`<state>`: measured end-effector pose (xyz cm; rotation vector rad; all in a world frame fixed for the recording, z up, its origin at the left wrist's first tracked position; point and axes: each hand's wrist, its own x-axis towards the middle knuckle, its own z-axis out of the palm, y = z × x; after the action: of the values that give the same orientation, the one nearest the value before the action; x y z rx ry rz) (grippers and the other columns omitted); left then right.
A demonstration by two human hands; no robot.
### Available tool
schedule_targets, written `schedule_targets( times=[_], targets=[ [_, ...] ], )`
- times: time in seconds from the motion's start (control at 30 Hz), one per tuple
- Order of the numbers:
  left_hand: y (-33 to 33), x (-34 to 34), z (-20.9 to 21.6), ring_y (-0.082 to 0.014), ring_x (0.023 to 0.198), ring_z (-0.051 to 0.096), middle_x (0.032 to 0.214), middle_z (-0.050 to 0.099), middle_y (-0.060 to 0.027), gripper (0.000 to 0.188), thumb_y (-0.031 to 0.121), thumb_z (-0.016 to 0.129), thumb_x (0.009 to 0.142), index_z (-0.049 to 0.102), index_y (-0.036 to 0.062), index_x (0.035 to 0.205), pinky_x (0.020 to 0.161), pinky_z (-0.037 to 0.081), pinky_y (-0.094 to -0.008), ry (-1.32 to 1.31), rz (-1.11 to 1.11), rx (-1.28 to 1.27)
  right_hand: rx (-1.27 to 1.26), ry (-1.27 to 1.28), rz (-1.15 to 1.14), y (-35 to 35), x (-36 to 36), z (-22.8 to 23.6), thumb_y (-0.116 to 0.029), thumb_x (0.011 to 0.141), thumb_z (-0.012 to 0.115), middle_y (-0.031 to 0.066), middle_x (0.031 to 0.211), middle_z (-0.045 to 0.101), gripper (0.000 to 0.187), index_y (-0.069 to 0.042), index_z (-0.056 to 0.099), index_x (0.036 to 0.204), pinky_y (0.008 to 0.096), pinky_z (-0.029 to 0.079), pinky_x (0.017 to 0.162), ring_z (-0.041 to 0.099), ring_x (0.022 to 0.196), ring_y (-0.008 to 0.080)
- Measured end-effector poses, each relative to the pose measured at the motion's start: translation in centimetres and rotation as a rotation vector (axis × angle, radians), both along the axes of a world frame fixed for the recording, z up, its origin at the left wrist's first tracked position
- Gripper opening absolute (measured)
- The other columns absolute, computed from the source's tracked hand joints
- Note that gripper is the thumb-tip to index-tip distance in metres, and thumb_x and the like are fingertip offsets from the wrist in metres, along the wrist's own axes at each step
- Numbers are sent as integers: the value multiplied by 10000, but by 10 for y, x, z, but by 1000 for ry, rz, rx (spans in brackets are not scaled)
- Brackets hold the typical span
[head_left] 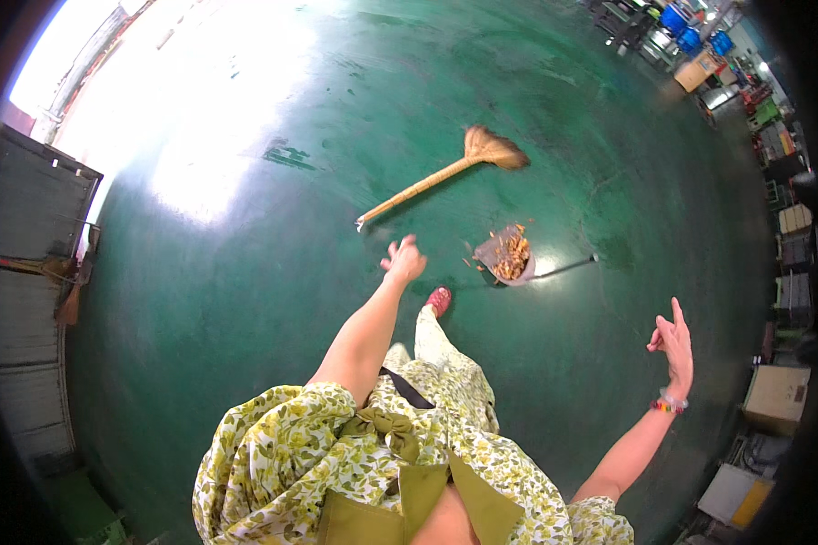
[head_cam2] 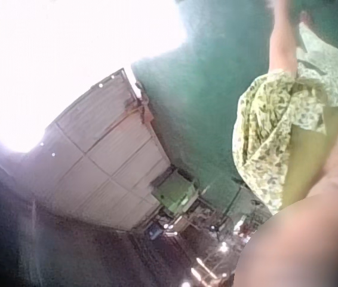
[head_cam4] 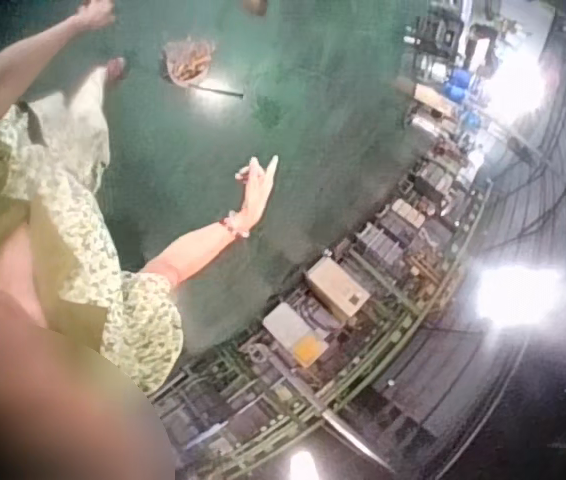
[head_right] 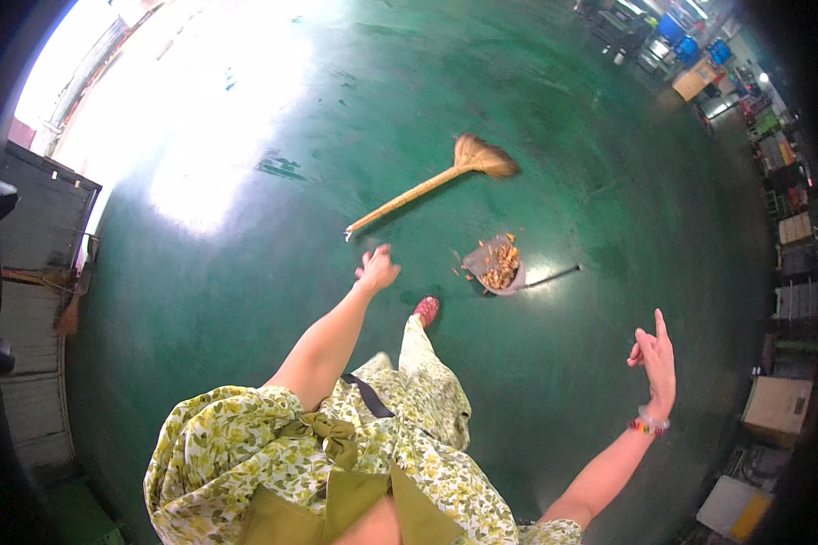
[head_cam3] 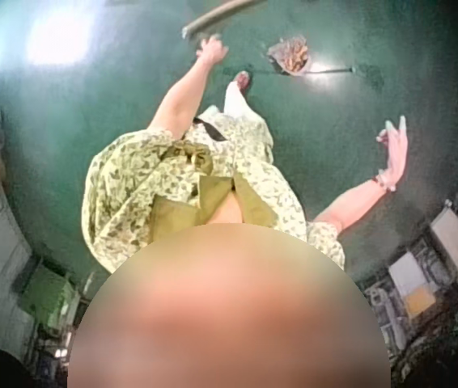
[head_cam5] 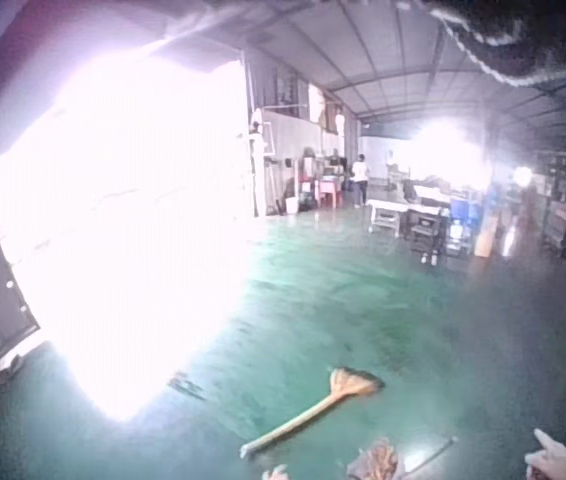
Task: The person sweeps scattered debris on a green floor using a broom and a dustpan. They gather the debris into a pile and scoop it into the dustpan, then walk to a trash bin to dispose of the collected waste.
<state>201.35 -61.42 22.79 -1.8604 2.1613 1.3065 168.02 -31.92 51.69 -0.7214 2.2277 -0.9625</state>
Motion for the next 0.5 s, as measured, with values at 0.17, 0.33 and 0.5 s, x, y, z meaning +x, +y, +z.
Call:
schedule_targets(
  times=[0.17,0.33,0.5],
  targets=[
    [-40,75,-38,-241,1206,290,1293,319,-3,507,90,477,730,378,152,1224,935,253,-498,-323,252,323,283,73,-201,-67,-107,-131,-133,759,563,7,559,389,675,-42,179,1307,231,366,298,370,356,77],
    [-80,147,-57,-264,1093,443,1242,408,-62,482,99,503,724,404,158,1192,899,364,-406,-555,409,215,605,106,-243,-89,-146,-226,-86,683,623,143,1161,362,827,-166,117,1332,314,492,498,517,867,242],
    [-140,163,-127,-290,1102,435,1158,479,-152,347,122,475,704,537,25,1031,897,334,-423,-743,351,447,576,-188,-397,-123,-135,-258,-84,679,638,143,1345,194,886,-216,60,1337,431,467,690,434,1069,272]
  ],
)
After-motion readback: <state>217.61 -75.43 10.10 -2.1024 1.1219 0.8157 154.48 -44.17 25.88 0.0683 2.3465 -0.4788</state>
